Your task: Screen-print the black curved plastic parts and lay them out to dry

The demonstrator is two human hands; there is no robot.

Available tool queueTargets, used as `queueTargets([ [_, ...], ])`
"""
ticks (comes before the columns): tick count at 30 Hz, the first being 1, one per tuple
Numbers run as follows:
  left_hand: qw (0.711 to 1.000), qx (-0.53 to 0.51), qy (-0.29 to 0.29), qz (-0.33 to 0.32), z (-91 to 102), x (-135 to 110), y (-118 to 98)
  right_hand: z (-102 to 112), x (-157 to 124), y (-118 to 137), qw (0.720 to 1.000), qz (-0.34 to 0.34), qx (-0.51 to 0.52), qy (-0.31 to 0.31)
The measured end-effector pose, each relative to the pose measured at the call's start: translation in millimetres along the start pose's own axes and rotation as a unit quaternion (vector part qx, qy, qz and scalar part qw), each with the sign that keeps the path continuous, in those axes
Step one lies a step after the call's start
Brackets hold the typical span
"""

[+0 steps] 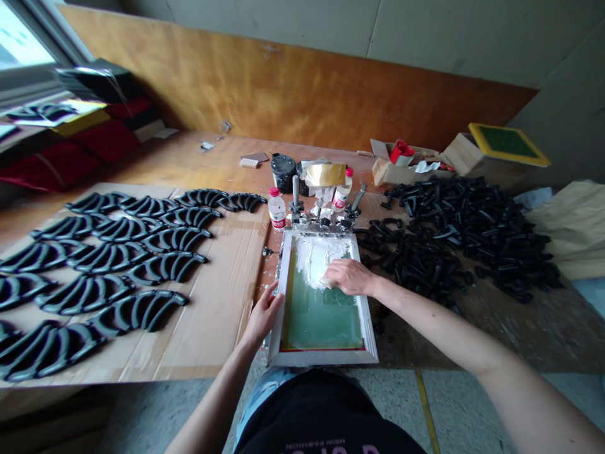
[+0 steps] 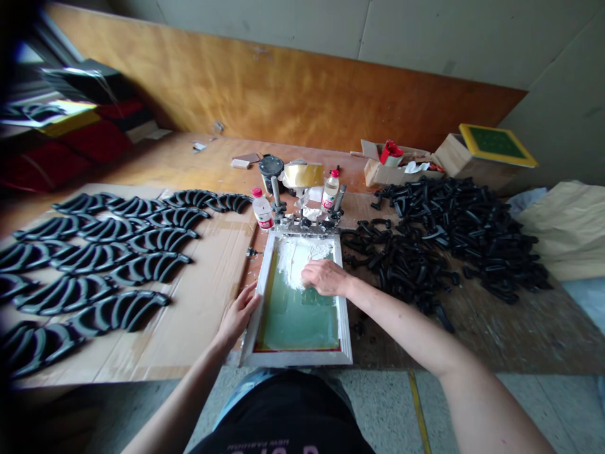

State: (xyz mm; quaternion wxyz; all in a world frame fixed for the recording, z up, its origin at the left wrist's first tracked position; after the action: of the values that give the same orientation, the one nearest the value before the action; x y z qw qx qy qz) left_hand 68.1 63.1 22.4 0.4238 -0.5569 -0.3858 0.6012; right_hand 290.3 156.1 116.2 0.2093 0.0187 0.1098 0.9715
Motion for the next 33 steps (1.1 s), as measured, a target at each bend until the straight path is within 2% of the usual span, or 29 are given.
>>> queueTargets([
  [4,1.0,-0.007,0.005,0.001,-2.0,-1.4,-5.2,-3.0,1.7,-10.1,0.995,-0.061,-0.004,-0.075],
  [6,1.0,-0.006,0.012,0.0,-2.7,-1.0,-4.3,-13.1,-2.0,-4.0,0.993,-0.056,-0.022,-0.101],
  [9,1.0,-0.006,0.017,-0.002,-2.7,0.0,-1.1,-21.5,-8.8,9.2,0.995,-0.016,-0.018,-0.096],
  [11,1.0,-0.007,0.012,0.001,-1.6,-1.5,-3.1,-12.7,-4.5,5.2,0.995,-0.035,-0.001,-0.096],
  [14,1.0,-0.018,0.016,0.012,-0.4,-9.9,-20.8,17.6,16.9,-25.4,0.983,-0.136,0.03,-0.124],
  [17,0.999,-0.034,0.014,-0.001,2.3,-22.0,-57.0,51.2,28.2,-70.2,0.957,-0.235,0.045,-0.164],
  [19,0.999,-0.031,-0.007,-0.028,5.4,-26.2,-85.8,68.3,13.2,-100.1,0.932,-0.29,0.047,-0.211],
  [21,0.997,-0.047,-0.021,-0.066,5.6,-23.1,-114.4,74.4,-20.8,-124.5,0.893,-0.354,0.057,-0.272],
  [23,0.986,-0.093,-0.029,-0.134,3.6,-13.2,-143.6,63.1,-57.1,-136.0,0.861,-0.403,0.079,-0.302],
  [24,0.979,-0.118,-0.03,-0.165,2.1,-6.6,-156.7,51.5,-70.0,-135.5,0.856,-0.411,0.091,-0.3],
  [26,0.967,-0.156,-0.033,-0.2,-1.6,7.6,-175.1,21.7,-79.8,-123.0,0.872,-0.392,0.116,-0.271],
  [28,0.961,-0.186,-0.053,-0.197,-5.8,18.1,-177.5,-8.8,-69.6,-98.4,0.909,-0.33,0.127,-0.22],
  [30,0.957,-0.22,-0.084,-0.172,-14.2,20.3,-160.0,-33.2,-51.0,-70.5,0.939,-0.278,0.122,-0.163],
  [31,0.96,-0.228,-0.081,-0.139,-23.6,19.1,-143.5,-41.9,-41.8,-57.2,0.947,-0.266,0.115,-0.138],
  [33,0.973,-0.227,-0.018,-0.025,-53.7,12.3,-97.9,-51.0,-28.5,-32.9,0.946,-0.281,0.102,-0.127],
])
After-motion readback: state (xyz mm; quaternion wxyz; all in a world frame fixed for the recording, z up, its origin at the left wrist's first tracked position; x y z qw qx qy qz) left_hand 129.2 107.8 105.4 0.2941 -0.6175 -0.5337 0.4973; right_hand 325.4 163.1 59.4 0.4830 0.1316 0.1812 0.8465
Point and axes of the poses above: each hand's wrist, its own x-axis towards the middle knuckle, its own z-axis out of the back of the hand, y = z × x, the point moved 6 cm from there along x, towards the middle knuckle, and after that the axes turned 9 degrees about y, right-handed, at the moved point
